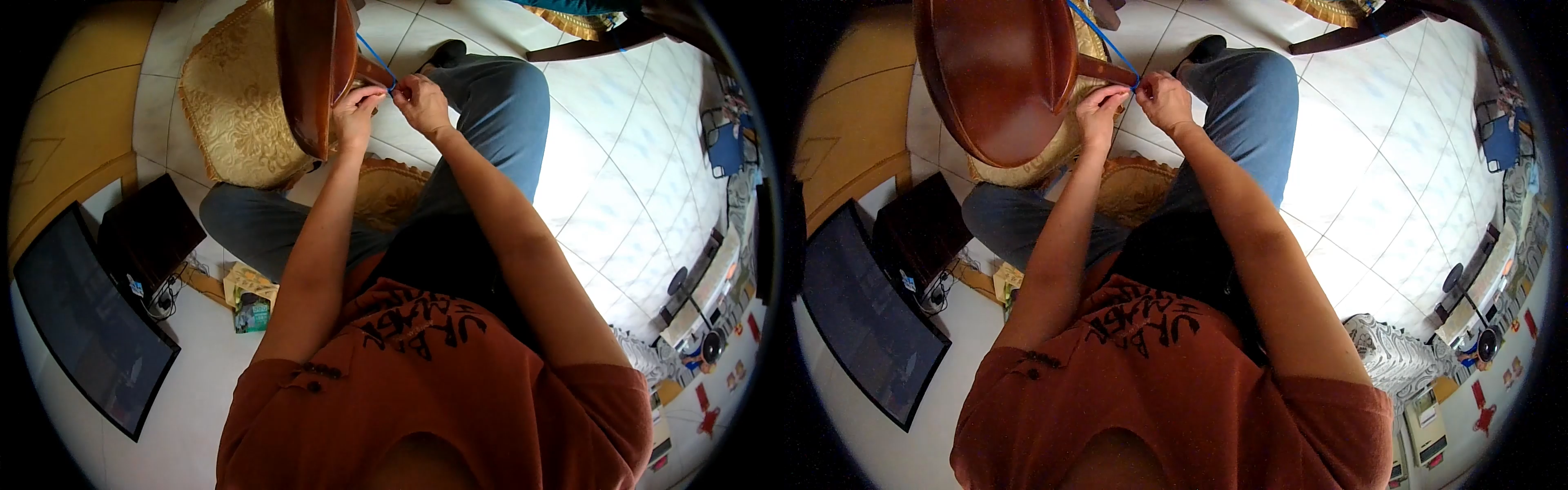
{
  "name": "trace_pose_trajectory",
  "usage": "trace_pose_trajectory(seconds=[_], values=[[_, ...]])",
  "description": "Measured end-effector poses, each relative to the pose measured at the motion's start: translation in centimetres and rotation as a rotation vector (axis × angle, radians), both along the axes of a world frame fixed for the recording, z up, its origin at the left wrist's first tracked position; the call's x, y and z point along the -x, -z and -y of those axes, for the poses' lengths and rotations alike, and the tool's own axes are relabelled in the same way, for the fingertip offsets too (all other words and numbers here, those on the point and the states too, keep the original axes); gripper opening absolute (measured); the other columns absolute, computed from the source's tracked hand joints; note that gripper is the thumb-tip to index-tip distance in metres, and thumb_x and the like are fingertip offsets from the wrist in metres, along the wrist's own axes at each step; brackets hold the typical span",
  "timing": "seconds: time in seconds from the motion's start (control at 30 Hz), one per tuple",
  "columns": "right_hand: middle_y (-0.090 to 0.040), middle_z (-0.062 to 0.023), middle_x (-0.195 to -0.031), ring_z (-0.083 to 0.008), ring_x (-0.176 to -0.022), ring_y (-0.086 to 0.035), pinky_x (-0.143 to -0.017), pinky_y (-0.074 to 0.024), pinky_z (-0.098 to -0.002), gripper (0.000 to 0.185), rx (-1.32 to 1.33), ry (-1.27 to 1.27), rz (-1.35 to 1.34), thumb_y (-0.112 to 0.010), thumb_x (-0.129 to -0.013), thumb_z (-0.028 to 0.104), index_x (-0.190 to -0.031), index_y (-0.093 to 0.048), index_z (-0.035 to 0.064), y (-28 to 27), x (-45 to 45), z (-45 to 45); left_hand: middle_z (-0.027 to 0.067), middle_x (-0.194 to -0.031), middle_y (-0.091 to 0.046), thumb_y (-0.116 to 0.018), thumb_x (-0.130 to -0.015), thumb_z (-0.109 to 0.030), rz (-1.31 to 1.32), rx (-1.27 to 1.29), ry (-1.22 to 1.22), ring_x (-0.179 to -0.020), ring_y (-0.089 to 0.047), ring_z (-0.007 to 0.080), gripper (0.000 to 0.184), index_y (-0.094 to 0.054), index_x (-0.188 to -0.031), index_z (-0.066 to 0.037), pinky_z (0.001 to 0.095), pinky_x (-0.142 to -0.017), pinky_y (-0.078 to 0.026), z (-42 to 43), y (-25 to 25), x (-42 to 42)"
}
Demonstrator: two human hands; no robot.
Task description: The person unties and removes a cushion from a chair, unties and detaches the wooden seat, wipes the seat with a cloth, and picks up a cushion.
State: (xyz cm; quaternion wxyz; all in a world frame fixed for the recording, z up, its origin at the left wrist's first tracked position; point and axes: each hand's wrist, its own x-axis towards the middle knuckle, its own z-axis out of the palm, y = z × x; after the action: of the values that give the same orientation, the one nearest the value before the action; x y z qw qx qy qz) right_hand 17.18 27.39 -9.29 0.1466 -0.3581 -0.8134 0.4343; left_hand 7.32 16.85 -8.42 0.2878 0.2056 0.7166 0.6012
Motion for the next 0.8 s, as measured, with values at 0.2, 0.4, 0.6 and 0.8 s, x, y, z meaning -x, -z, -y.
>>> trace_pose_trajectory(seconds=[0.2,0.4,0.6,0.8], values=[[-0.062,-0.0118,-0.086,-0.033,-0.08,-0.06,-0.067,-0.0486,-0.0421,0.017,-0.06,-0.05,0.001,-0.063,-0.076,0.021,-0.085,-0.062,0.007,-0.4,-0.2,0.5,0.0075,-0.09,-0.068,-0.064,-0.077,0.004,0.142,0.004,-0.077,-0.082,-0.061,0.0126,0.012,-0.068,-0.089,0.003,0.0232,-0.076,-0.047,-0.1,0.0,-0.2],[-0.06,-0.0111,-0.083,-0.0321,-0.077,-0.06,-0.066,-0.0484,-0.0421,0.015,-0.166,-0.02,0.0,-0.062,-0.075,0.019,-0.084,-0.062,0.0067,-0.5,-0.3,0.5,0.0059,-0.087,-0.067,-0.063,-0.077,0.004,-0.165,0.098,0.034,-0.079,-0.06,0.0117,0.012,-0.067,-0.088,0.003,0.0241,-0.074,-0.047,-0.4,-0.5,-0.5],[-0.062,-0.0107,-0.087,-0.0312,-0.078,-0.061,-0.067,-0.0486,-0.0403,0.015,0.001,0.019,-0.006,-0.062,-0.074,0.019,-0.083,-0.062,0.0075,-0.6,-0.2,0.6,0.0056,-0.085,-0.066,-0.061,-0.078,0.004,-0.109,0.017,0.027,-0.078,-0.059,0.0127,0.01,-0.066,-0.087,0.002,0.0242,-0.075,-0.045,-0.4,0.3,-0.4],[-0.065,-0.0114,-0.079,-0.0273,-0.072,-0.063,-0.067,-0.0494,-0.0344,0.014,0.339,0.12,-0.082,-0.062,-0.077,0.018,-0.084,-0.064,0.0064,0.9,0.2,0.5,0.0025,-0.085,-0.066,-0.06,-0.079,0.003,-0.267,0.114,0.051,-0.078,-0.058,0.0119,0.011,-0.066,-0.088,0.0,0.0248,-0.073,-0.045,-0.2,-0.3,-0.5]])
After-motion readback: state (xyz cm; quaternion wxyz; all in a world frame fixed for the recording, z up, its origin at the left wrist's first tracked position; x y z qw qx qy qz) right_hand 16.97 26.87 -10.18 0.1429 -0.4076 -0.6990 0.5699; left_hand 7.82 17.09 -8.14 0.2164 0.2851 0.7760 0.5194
